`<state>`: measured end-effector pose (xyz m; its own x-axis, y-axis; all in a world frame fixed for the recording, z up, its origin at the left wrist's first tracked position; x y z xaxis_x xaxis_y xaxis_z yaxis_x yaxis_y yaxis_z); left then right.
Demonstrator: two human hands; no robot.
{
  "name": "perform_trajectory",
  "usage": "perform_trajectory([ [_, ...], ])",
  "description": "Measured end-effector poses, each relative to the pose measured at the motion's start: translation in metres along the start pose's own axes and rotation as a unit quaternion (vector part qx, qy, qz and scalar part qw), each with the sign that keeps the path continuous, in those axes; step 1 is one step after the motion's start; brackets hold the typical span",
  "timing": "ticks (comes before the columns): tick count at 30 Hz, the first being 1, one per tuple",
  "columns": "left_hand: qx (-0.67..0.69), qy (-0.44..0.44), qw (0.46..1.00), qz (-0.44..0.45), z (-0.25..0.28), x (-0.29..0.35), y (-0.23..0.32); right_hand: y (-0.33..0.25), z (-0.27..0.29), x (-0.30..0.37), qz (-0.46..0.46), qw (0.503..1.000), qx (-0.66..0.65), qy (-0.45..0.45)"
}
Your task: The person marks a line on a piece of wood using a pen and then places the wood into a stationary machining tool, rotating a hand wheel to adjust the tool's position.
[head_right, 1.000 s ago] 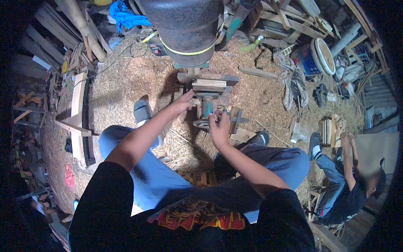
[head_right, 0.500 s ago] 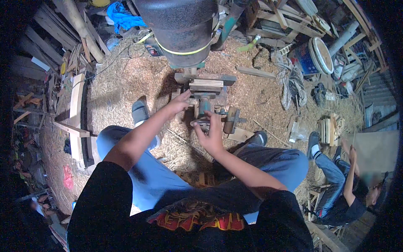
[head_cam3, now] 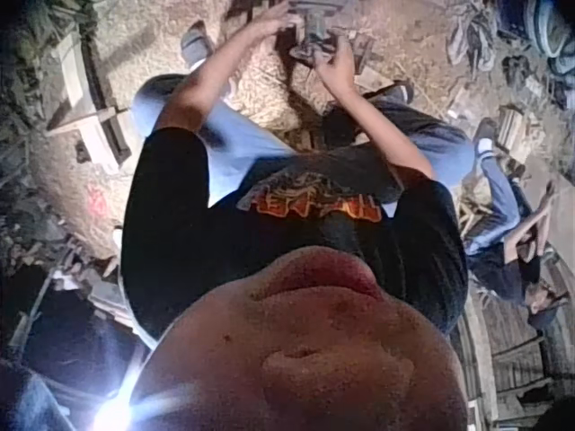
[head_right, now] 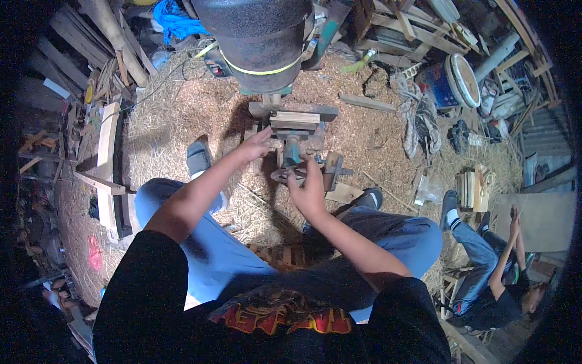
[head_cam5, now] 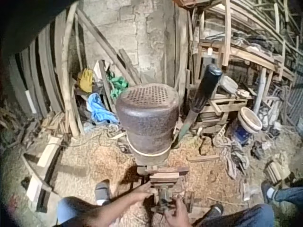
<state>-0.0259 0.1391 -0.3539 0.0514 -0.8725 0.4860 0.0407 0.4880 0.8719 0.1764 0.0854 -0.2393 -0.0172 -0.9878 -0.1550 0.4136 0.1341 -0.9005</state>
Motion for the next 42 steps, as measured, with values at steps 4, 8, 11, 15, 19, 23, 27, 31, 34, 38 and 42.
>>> perform_trajectory([
  [4,-0.009,-0.002,1.000,-0.018,0.000,-0.005,0.001,0.015,0.003,-0.007,0.079,0.996,0.027,0.036],
  [8,-0.006,0.006,1.000,-0.007,0.007,-0.006,-0.009,0.076,-0.015,0.009,-0.175,0.984,0.003,-0.037],
  [11,-0.029,-0.019,0.999,-0.008,-0.010,0.006,0.018,0.138,-0.025,0.029,-0.304,0.951,-0.050,-0.022],
  [15,-0.041,0.003,0.999,-0.001,0.002,0.005,0.007,0.085,-0.012,0.010,-0.209,0.978,-0.005,-0.014],
  [19,-0.031,0.010,0.999,-0.004,0.004,0.001,-0.001,0.068,0.004,-0.011,-0.160,0.985,-0.046,0.041],
  [23,-0.014,0.011,1.000,-0.008,-0.001,-0.001,0.003,0.120,-0.008,0.000,-0.217,0.972,-0.088,0.035],
  [27,-0.013,0.014,1.000,-0.019,0.003,-0.006,-0.003,0.157,-0.035,0.032,-0.446,0.881,-0.159,-0.015],
  [31,-0.028,0.009,0.999,-0.022,0.004,-0.005,-0.006,0.112,-0.012,0.011,-0.227,0.974,-0.014,-0.009],
  [34,-0.037,-0.003,0.999,-0.009,-0.003,0.001,0.005,0.075,0.011,-0.013,-0.152,0.983,-0.079,0.059],
  [38,-0.035,0.013,0.999,-0.008,0.000,0.003,0.005,0.077,0.005,-0.017,-0.172,0.985,-0.001,0.009],
  [42,-0.041,0.019,0.999,-0.012,0.002,0.001,0.003,0.133,-0.017,0.016,-0.339,0.940,0.004,-0.041],
])
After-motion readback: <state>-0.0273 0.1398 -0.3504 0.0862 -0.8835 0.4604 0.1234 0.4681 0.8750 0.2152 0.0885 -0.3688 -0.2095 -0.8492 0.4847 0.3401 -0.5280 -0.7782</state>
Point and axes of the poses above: each hand's wrist, its own x-axis away from the middle knuckle, its own z-axis out of the back of the hand, y = z × x, the point moved 9 cm from there along -x, towards the middle knuckle, and after that the axes turned 14 degrees about y, right-handed, at the moved point
